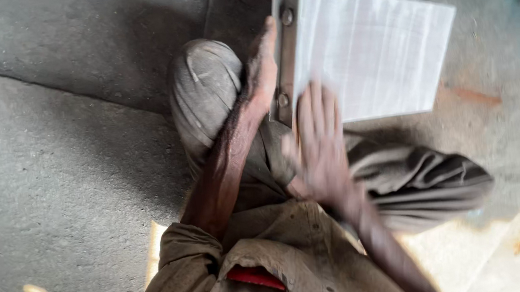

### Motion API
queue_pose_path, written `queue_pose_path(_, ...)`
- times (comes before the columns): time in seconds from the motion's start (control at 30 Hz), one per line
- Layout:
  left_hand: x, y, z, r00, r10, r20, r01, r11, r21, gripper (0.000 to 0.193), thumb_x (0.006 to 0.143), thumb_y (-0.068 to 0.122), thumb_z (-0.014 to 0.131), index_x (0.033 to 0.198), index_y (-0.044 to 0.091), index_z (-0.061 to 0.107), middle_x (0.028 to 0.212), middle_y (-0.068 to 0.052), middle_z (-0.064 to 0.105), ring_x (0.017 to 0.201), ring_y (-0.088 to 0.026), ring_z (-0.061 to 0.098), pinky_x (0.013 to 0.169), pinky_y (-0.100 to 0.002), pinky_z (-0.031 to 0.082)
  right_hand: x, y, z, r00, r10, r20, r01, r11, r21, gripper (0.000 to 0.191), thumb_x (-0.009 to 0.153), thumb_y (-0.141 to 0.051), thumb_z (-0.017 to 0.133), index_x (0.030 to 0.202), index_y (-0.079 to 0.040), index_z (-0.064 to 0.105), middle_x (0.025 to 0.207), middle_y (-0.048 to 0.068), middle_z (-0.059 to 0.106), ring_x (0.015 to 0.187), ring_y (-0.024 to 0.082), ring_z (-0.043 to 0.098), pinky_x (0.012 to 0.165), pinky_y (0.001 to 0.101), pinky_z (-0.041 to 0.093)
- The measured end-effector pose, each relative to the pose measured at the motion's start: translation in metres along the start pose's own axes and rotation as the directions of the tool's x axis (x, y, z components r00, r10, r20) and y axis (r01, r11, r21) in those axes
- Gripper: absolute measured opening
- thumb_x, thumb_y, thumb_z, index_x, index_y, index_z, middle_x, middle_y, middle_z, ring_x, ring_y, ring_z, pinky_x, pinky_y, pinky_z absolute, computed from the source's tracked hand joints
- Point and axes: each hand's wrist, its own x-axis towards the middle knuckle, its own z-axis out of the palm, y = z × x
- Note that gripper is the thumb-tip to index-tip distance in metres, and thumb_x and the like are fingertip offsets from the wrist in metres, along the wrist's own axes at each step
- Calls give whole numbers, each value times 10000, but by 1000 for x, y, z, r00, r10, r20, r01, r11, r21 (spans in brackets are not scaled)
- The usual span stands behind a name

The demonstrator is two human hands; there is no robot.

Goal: The person sits on the floor and sands rectangular wooden panels using a sanding block. They hold each panel with one hand and rub the surface with the other, then place the finished panel aside and pick up another to continue.

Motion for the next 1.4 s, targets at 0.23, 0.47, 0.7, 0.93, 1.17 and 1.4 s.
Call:
queue_pose_path(0.23, 2, 12, 1, 997, -22, 77, 25, 999, -38, 774, 1077, 612, 438, 1529, -10, 531, 1538, -160, 577, 1400, -264, 559, 1157, -384, 444, 49, 25, 8, 982, 124, -139, -127, 992, -10, 812, 1172, -540, 151, 1694, 73, 48, 1792, 270, 32, 1697, 392, 10, 1411, 527, 26)
queue_pose_path(0.47, -8, 15, -1, 985, -121, 121, 138, 980, -145, 796, 1074, 606, 438, 1485, -53, 612, 1521, -250, 621, 1361, -351, 580, 1122, -447, 496, 45, 30, 4, 987, 117, -109, -114, 993, 31, 813, 1175, -520, 181, 1696, 93, 64, 1795, 286, 46, 1692, 422, 20, 1411, 527, 23)
queue_pose_path(0.7, 0, 3, -3, 1000, 27, -14, -26, 998, 48, 803, 1075, 643, 433, 1582, 21, 475, 1612, -107, 481, 1452, -191, 458, 1176, -342, 390, -16, -2, 4, 992, 114, -53, -113, 994, 11, 778, 1168, -510, 215, 1692, 51, 93, 1786, 257, 58, 1695, 400, 16, 1412, 543, 49)
queue_pose_path(0.93, 3, -4, -11, 990, -29, 140, 32, 999, -19, 850, 1088, 653, 383, 1539, -45, 561, 1530, -269, 606, 1413, -378, 574, 1143, -447, 504, 60, 51, 9, 969, 130, -212, -125, 991, 37, 776, 1217, -501, 221, 1709, 76, 55, 1807, 259, 43, 1706, 387, 3, 1411, 522, 24)
queue_pose_path(1.17, -4, 0, -12, 972, 213, 98, -223, 968, 111, 835, 1127, 661, 364, 1653, 13, 396, 1708, -132, 438, 1578, -232, 405, 1290, -347, 333, -42, 4, 7, 974, 219, -60, -215, 975, 60, 784, 1159, -509, 230, 1700, 42, 92, 1791, 248, 55, 1691, 394, 15, 1399, 526, 10)
queue_pose_path(1.4, -5, 11, -11, 1000, 20, 14, -21, 993, 112, 839, 1063, 661, 385, 1601, 21, 453, 1617, -133, 522, 1463, -245, 508, 1199, -370, 404, 39, 50, 12, 977, 115, -179, -107, 993, 54, 753, 1210, -495, 202, 1725, 35, 55, 1825, 225, 51, 1730, 349, 20, 1395, 491, -6)
